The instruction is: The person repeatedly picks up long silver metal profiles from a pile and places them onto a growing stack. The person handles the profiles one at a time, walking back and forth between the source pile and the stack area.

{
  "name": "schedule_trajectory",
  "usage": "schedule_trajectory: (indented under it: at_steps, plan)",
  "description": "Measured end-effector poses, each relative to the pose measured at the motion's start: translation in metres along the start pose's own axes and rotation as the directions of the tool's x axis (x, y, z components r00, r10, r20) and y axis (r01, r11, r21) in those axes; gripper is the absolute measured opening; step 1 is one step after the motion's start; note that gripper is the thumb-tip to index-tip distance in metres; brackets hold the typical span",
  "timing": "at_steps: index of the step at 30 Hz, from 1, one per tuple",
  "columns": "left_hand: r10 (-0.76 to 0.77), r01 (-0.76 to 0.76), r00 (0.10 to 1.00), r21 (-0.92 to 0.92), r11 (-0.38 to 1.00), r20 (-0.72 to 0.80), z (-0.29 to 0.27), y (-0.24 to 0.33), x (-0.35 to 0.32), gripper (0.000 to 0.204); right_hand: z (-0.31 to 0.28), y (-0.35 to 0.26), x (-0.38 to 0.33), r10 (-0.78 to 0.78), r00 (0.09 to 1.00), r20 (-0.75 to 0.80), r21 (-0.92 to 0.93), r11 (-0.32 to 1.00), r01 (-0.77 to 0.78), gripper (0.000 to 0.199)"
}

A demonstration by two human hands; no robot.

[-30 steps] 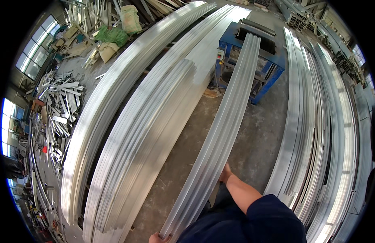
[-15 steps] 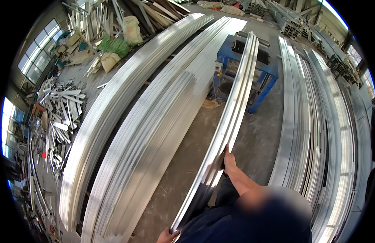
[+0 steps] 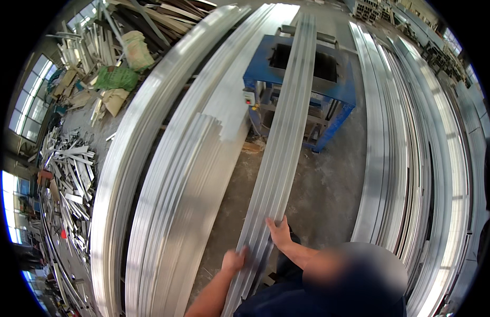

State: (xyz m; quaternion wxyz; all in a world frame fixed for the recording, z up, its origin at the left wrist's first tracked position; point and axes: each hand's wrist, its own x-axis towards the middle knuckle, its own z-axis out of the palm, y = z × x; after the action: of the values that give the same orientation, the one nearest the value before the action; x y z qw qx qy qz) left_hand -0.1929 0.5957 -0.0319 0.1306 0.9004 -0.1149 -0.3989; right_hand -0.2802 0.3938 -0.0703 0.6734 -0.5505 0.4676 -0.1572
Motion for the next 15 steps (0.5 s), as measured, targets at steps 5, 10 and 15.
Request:
schedule_trajectory:
  at_steps: [5,10,15]
  plan:
    - [0.09,-0.09,0.994,-0.011,0.996,-0.056,-0.043,0.192,0.132,0.09,-0.022,-0.087,0.141,-0.048,0.985,-0.163,-0.034,0.999,0.043,0.068]
    - [0.155,-0.165,0.982,-0.089,0.982,-0.103,-0.067,0.301,0.19,0.089,-0.053,-0.135,0.251,-0.1,0.972,-0.211,-0.043,0.995,0.093,0.072]
    - [0.132,-0.133,0.991,-0.055,0.99,-0.026,-0.05,0.23,0.177,0.09,-0.035,-0.109,0.21,-0.02,0.99,-0.138,-0.075,0.997,0.009,0.078]
